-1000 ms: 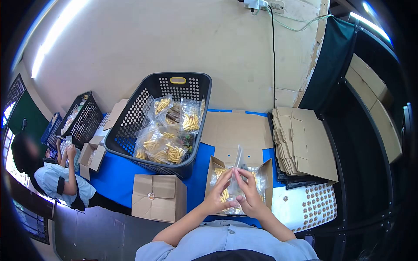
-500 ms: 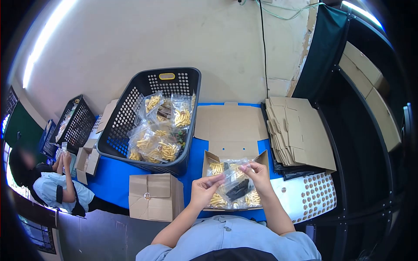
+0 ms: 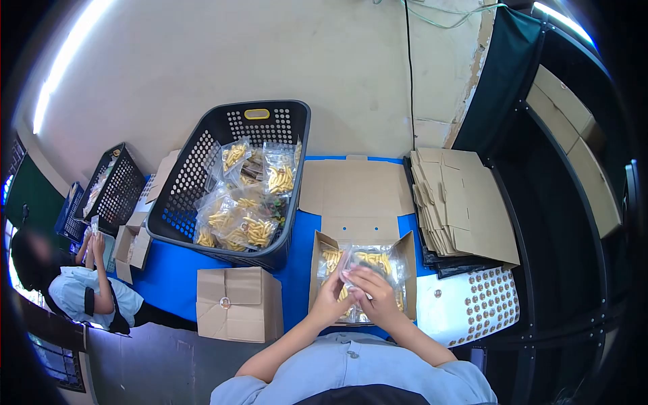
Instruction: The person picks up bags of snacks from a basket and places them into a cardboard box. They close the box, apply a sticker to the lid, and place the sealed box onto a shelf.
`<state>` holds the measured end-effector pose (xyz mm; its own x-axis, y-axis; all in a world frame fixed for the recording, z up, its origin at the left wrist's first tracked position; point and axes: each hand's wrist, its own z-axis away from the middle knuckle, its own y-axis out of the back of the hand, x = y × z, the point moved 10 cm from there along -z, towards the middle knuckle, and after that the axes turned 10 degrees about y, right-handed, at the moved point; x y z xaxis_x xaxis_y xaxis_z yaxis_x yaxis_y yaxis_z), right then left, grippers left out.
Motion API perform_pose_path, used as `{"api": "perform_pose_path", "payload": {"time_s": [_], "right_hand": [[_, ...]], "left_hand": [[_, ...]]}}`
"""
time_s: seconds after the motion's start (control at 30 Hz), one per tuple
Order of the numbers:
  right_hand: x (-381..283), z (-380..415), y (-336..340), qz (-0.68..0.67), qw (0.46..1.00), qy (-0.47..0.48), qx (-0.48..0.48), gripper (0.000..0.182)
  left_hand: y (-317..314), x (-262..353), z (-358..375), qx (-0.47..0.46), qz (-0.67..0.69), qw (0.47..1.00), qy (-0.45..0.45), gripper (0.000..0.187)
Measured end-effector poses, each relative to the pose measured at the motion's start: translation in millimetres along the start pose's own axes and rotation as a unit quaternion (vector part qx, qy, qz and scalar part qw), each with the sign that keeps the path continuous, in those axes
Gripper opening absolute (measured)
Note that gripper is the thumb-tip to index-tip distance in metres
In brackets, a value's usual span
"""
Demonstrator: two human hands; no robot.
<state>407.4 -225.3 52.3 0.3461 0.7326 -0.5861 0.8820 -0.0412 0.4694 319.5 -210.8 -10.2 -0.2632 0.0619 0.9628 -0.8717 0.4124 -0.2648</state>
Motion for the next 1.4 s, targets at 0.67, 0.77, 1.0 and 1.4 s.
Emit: {"api": "perform_pose_path", "payload": {"time_s": [0.67, 0.77, 1.0, 1.4], "right_hand": [[71.1, 31.2, -5.6, -0.343, 0.876, -0.336, 0.038, 0.025], [64.2, 27.9, 10.5, -0.367, 0.871, -0.325, 0.041, 0.029], [79.5, 25.0, 73.0, -0.476, 0.745, -0.287, 0.368, 0.031], [191.3, 119.5, -10.1, -0.205, 0.871, -0.388, 0.221, 0.021]], "left_hand": [[40.8, 8.2, 12.0, 0.221, -0.002, 0.975, 0.031, 0.023], [36.2, 13.3, 4.0, 0.111, -0.071, 0.991, 0.036, 0.054], [14.4, -47.9, -11.0, -0.099, 0.264, 0.945, 0.166, 0.084], [127.1, -121.9, -36.3, 0.302, -0.003, 0.942, 0.147, 0.067]]}}
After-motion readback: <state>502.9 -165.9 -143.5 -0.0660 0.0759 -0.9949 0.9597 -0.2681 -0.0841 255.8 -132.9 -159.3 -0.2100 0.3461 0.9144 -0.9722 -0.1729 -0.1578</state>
